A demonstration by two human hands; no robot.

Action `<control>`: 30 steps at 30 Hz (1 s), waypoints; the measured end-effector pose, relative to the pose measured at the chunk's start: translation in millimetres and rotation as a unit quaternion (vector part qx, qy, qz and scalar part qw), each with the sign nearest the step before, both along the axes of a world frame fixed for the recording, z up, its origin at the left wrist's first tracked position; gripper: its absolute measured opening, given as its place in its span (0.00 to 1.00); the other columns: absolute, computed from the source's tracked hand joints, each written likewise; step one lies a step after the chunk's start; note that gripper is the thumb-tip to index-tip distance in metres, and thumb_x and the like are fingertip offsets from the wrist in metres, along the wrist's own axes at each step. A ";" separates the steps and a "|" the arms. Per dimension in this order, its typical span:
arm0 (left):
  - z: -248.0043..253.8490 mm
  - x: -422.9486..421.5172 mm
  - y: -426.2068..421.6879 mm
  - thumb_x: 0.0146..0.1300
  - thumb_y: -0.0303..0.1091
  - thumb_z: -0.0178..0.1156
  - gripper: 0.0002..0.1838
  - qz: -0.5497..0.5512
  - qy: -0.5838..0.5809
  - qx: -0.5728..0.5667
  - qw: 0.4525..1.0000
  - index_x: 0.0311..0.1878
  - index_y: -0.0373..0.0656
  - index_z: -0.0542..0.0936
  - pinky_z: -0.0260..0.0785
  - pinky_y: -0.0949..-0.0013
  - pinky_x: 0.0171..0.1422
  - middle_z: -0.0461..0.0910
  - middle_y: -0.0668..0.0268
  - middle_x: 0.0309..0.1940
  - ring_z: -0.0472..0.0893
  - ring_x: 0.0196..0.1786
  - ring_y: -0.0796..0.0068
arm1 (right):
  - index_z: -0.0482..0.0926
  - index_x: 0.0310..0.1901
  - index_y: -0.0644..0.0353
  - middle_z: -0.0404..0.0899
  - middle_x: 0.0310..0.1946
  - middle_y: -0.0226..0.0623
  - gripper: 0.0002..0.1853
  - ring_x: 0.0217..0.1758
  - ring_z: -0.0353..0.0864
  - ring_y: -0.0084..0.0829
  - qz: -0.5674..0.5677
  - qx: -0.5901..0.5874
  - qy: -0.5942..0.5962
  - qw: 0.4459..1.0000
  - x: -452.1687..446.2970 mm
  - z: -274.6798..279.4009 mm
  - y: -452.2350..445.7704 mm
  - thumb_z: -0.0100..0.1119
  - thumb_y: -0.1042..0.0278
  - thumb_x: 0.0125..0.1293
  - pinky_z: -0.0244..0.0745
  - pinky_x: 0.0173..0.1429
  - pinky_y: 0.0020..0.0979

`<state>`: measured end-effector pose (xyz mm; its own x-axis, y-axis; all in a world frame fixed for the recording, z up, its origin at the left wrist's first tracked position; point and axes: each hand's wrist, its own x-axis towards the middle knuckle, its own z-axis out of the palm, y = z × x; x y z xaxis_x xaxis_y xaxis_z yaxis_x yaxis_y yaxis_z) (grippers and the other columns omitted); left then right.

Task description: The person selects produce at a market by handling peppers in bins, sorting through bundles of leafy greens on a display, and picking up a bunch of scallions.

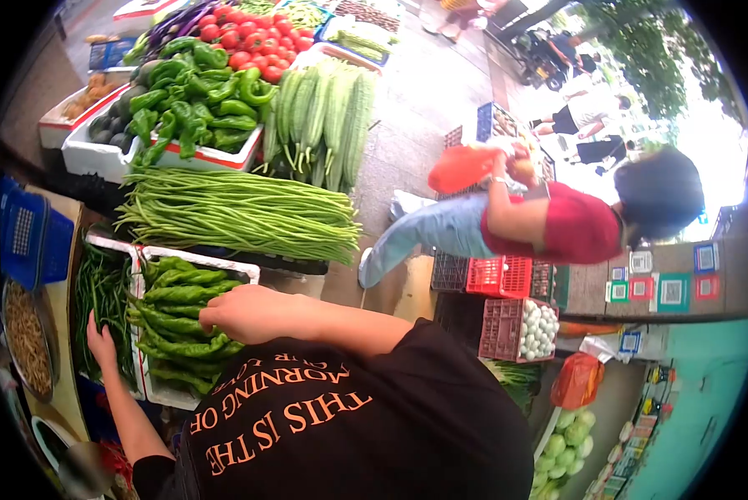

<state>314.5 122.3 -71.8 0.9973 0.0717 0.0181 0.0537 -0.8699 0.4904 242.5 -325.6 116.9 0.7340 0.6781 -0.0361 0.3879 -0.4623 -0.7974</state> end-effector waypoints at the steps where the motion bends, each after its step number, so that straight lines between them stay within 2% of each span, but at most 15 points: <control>1: -0.3 4.8 7.6 0.56 0.21 0.53 0.27 0.010 0.024 -0.012 1.000 0.62 0.42 0.66 0.62 0.61 0.60 0.70 0.51 0.56 0.70 0.57 0.51 | 0.74 0.40 0.58 0.75 0.33 0.42 0.10 0.37 0.76 0.47 -0.005 -0.005 0.005 1.000 -2.2 0.5 -1.5 0.49 0.74 0.56 0.71 0.39 0.44; 4: 1.1 19.1 32.5 0.54 0.18 0.53 0.28 -0.020 0.029 -0.049 0.998 0.61 0.41 0.67 0.60 0.65 0.63 0.70 0.54 0.58 0.69 0.60 0.57 | 0.74 0.41 0.58 0.76 0.33 0.42 0.10 0.37 0.76 0.46 -0.014 -0.027 0.014 0.999 -7.5 4.0 -7.0 0.49 0.73 0.56 0.71 0.39 0.44; 5: 4.7 22.9 39.0 0.53 0.18 0.53 0.28 -0.016 0.026 -0.026 0.999 0.61 0.40 0.68 0.59 0.65 0.64 0.69 0.55 0.59 0.69 0.61 0.60 | 0.75 0.41 0.58 0.76 0.33 0.43 0.10 0.37 0.76 0.46 -0.016 -0.035 0.015 0.999 -8.9 4.7 -7.9 0.50 0.73 0.56 0.71 0.39 0.44; 8: 3.6 29.2 49.7 0.54 0.19 0.54 0.28 0.004 0.036 -0.021 0.999 0.62 0.40 0.67 0.59 0.65 0.63 0.69 0.54 0.59 0.69 0.61 0.60 | 0.75 0.41 0.58 0.76 0.33 0.42 0.11 0.38 0.77 0.46 -0.026 -0.025 0.011 0.999 -12.3 4.3 -9.5 0.50 0.73 0.55 0.72 0.40 0.44; 10: -13.6 30.6 63.3 0.56 0.20 0.54 0.28 0.011 0.109 -0.050 0.993 0.63 0.42 0.66 0.60 0.64 0.63 0.68 0.53 0.60 0.68 0.62 0.60 | 0.76 0.41 0.56 0.76 0.33 0.42 0.11 0.38 0.77 0.46 -0.027 -0.040 0.024 0.999 -14.2 5.2 -7.9 0.50 0.74 0.54 0.71 0.41 0.44; 14: -20.5 19.7 55.7 0.60 0.25 0.53 0.28 0.026 0.097 -0.055 0.993 0.65 0.43 0.64 0.60 0.63 0.62 0.66 0.53 0.61 0.67 0.62 0.58 | 0.76 0.41 0.56 0.77 0.34 0.42 0.12 0.40 0.76 0.46 -0.019 -0.051 0.027 0.998 -15.1 7.2 -4.6 0.50 0.74 0.54 0.70 0.43 0.44; 18: -19.6 6.3 59.5 0.59 0.24 0.52 0.26 0.012 0.055 -0.057 0.997 0.64 0.42 0.66 0.62 0.65 0.60 0.70 0.53 0.58 0.71 0.58 0.59 | 0.74 0.39 0.59 0.76 0.33 0.42 0.10 0.39 0.76 0.46 -0.009 -0.057 0.007 0.998 -14.1 5.7 0.0 0.50 0.74 0.54 0.71 0.42 0.43; 19: -18.9 2.9 60.3 0.58 0.23 0.52 0.26 0.007 0.037 -0.048 0.998 0.62 0.41 0.67 0.63 0.67 0.57 0.73 0.53 0.55 0.74 0.54 0.61 | 0.74 0.39 0.59 0.76 0.33 0.42 0.10 0.39 0.76 0.46 -0.006 -0.056 0.006 0.998 -13.5 5.9 1.5 0.50 0.74 0.55 0.71 0.42 0.43; 22: -10.1 -7.2 51.8 0.58 0.22 0.52 0.26 0.067 0.078 -0.068 0.992 0.62 0.41 0.67 0.64 0.68 0.56 0.73 0.53 0.54 0.75 0.52 0.63 | 0.74 0.39 0.58 0.76 0.34 0.42 0.10 0.40 0.75 0.46 0.007 -0.074 0.015 0.997 -12.0 9.0 6.2 0.49 0.73 0.55 0.71 0.43 0.42; 24: -13.7 -14.1 50.2 0.58 0.22 0.52 0.26 0.042 0.025 -0.074 0.996 0.62 0.42 0.68 0.65 0.70 0.55 0.75 0.54 0.52 0.76 0.50 0.66 | 0.74 0.40 0.58 0.76 0.34 0.42 0.10 0.41 0.75 0.46 0.009 -0.087 0.020 0.996 -11.3 11.0 9.5 0.48 0.73 0.55 0.71 0.44 0.42; 25: -23.3 -16.5 54.1 0.57 0.23 0.53 0.26 0.036 0.007 -0.100 0.994 0.62 0.44 0.68 0.66 0.68 0.53 0.76 0.55 0.51 0.77 0.49 0.64 | 0.74 0.40 0.58 0.76 0.34 0.42 0.10 0.41 0.75 0.46 0.008 -0.092 0.020 0.996 -10.8 11.4 10.4 0.48 0.73 0.55 0.71 0.44 0.42; 27: -25.1 -18.9 48.1 0.54 0.26 0.58 0.28 0.066 0.004 -0.030 0.997 0.61 0.50 0.70 0.69 0.65 0.50 0.77 0.55 0.49 0.78 0.47 0.57 | 0.75 0.41 0.57 0.76 0.35 0.42 0.11 0.43 0.75 0.45 0.011 -0.114 0.019 0.993 -8.8 18.0 12.2 0.48 0.72 0.55 0.71 0.46 0.41; 28: -9.5 -21.4 28.2 0.53 0.28 0.59 0.27 0.069 -0.033 -0.007 0.997 0.59 0.50 0.71 0.70 0.64 0.50 0.78 0.55 0.48 0.79 0.46 0.57 | 0.74 0.40 0.58 0.76 0.34 0.42 0.11 0.42 0.76 0.45 0.005 -0.092 0.011 0.996 -8.8 18.1 13.7 0.48 0.72 0.55 0.71 0.46 0.42; 30: 12.2 -24.6 4.4 0.52 0.30 0.59 0.28 0.100 -0.048 0.008 0.994 0.60 0.51 0.70 0.67 0.61 0.55 0.75 0.56 0.52 0.75 0.53 0.56 | 0.74 0.37 0.59 0.75 0.31 0.43 0.09 0.40 0.76 0.45 0.027 -0.123 0.018 0.992 -5.9 9.9 19.3 0.51 0.73 0.54 0.72 0.43 0.40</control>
